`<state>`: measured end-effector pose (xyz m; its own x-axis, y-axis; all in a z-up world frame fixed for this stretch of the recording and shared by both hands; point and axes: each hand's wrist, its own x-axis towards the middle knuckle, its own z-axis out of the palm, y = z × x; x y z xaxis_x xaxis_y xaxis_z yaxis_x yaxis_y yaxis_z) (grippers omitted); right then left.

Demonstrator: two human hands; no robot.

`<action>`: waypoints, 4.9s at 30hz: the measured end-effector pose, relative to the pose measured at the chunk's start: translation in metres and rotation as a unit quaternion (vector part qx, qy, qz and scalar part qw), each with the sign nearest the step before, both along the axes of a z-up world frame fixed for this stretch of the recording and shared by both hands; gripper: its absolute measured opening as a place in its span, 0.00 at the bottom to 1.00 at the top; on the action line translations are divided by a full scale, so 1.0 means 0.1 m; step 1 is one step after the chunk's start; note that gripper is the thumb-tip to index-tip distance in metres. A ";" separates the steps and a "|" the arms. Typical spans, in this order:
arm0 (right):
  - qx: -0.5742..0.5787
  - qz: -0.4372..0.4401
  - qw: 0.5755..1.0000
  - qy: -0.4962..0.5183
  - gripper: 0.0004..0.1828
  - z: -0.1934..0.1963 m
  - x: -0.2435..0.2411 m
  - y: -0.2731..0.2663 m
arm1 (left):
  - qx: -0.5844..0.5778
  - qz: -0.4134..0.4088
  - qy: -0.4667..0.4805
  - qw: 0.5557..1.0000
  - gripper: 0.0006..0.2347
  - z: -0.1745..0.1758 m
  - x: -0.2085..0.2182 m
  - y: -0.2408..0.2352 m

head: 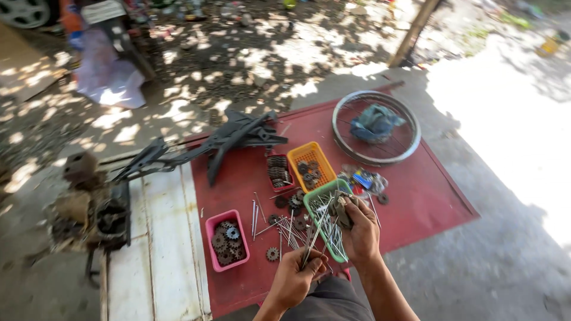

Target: The person wipes several long metal rods with a cloth on a red workbench. They pick up rods from the table, wipe them individually, and place them into a green basket. The workbench also holds other parts including gears and a wheel rim.

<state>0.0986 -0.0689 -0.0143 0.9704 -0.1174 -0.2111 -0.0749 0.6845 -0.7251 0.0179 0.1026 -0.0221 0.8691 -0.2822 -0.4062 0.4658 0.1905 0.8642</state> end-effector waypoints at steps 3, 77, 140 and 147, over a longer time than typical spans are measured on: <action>-0.006 -0.063 0.998 -0.014 0.12 -0.05 -0.21 -0.08 | -0.004 -0.008 -0.015 1.000 0.02 -0.09 0.01 0.03; -0.124 0.066 0.989 -0.032 0.10 0.07 -0.36 0.44 | -0.175 0.083 -0.006 0.981 0.06 -0.30 -0.08 0.23; -0.082 0.025 0.996 0.039 0.12 0.12 0.10 0.36 | 0.010 -0.013 -0.072 0.997 0.06 -0.05 0.03 0.38; -0.286 0.150 0.940 0.110 0.21 0.13 -0.16 0.59 | -0.043 0.100 -0.104 0.989 0.06 -0.25 0.00 0.34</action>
<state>0.0822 -0.0094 -0.0018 0.9185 -0.0004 -0.3953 -0.3928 0.1117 -0.9128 0.0175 0.1369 -0.0467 0.9730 -0.1228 -0.1954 0.2261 0.3375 0.9138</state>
